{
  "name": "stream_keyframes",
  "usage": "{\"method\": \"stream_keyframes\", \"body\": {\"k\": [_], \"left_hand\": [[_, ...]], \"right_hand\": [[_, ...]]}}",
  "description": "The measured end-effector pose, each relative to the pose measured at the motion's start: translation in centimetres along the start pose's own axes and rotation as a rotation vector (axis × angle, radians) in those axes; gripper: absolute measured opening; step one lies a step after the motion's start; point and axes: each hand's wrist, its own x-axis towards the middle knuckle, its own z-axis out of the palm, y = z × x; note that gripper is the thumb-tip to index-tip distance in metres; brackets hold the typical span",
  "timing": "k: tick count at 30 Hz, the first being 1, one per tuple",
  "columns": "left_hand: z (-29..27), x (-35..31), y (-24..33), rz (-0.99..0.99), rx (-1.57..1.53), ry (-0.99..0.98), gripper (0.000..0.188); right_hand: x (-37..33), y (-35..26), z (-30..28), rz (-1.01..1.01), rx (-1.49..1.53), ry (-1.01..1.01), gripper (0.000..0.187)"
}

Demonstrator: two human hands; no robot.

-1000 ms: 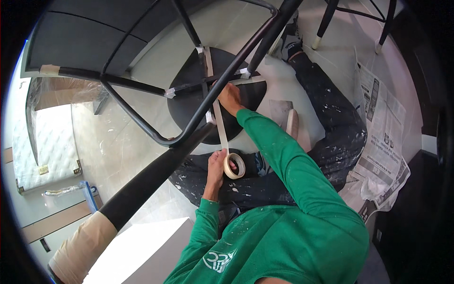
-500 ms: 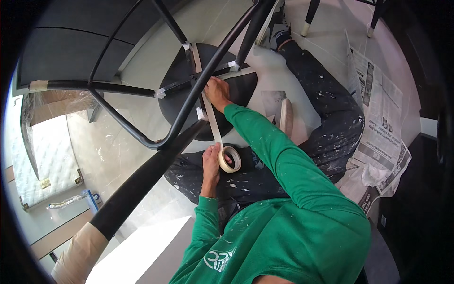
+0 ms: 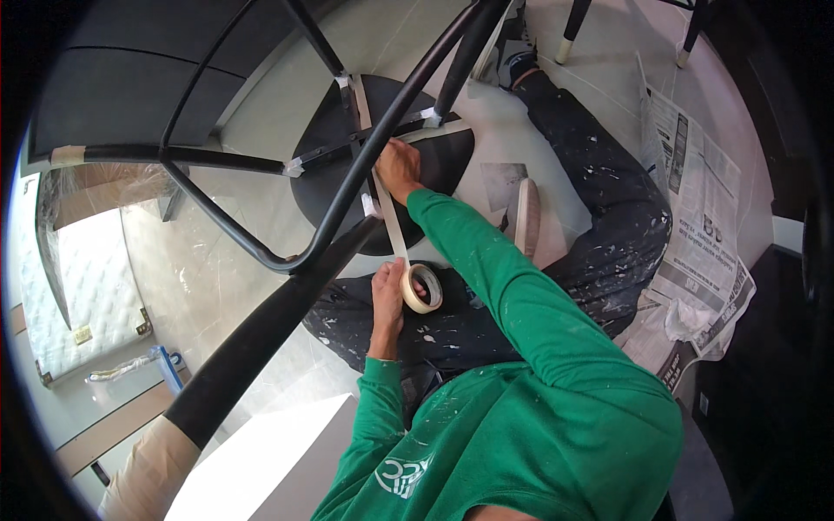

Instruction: The person applies masking tape to the undersides and legs of a black chair while sitting on the floor.

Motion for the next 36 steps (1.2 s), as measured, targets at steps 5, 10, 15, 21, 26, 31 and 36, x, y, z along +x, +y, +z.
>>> {"method": "stream_keyframes", "body": {"k": [5,10,15,21,26,31,36], "left_hand": [[-0.1,0.1,-0.4,0.001,-0.011,0.008,0.029],[-0.1,-0.1,-0.1,0.007,-0.017,0.004,0.028],[-0.1,-0.2,0.0,0.015,-0.042,-0.01,0.029],[-0.3,0.0,-0.3,0.012,-0.013,-0.01,0.03],[-0.1,-0.1,0.1,0.01,-0.021,-0.011,0.031],[-0.1,0.0,0.1,0.005,-0.017,-0.015,0.031],[0.1,-0.1,0.3,0.017,-0.017,-0.01,0.031]], "right_hand": [[-0.2,-0.8,-0.1,0.022,-0.011,-0.026,0.014],[-0.1,-0.6,-0.2,0.019,-0.002,-0.022,0.013],[-0.2,-0.6,0.2,0.032,-0.005,0.005,0.013],[-0.5,-0.9,0.1,0.018,0.033,0.033,0.013],[-0.4,-1.3,0.5,0.089,-0.025,0.049,0.013],[-0.3,-1.3,0.8,0.08,-0.037,0.086,0.014],[-0.4,-1.1,1.1,0.1,-0.065,0.083,0.014]]}}
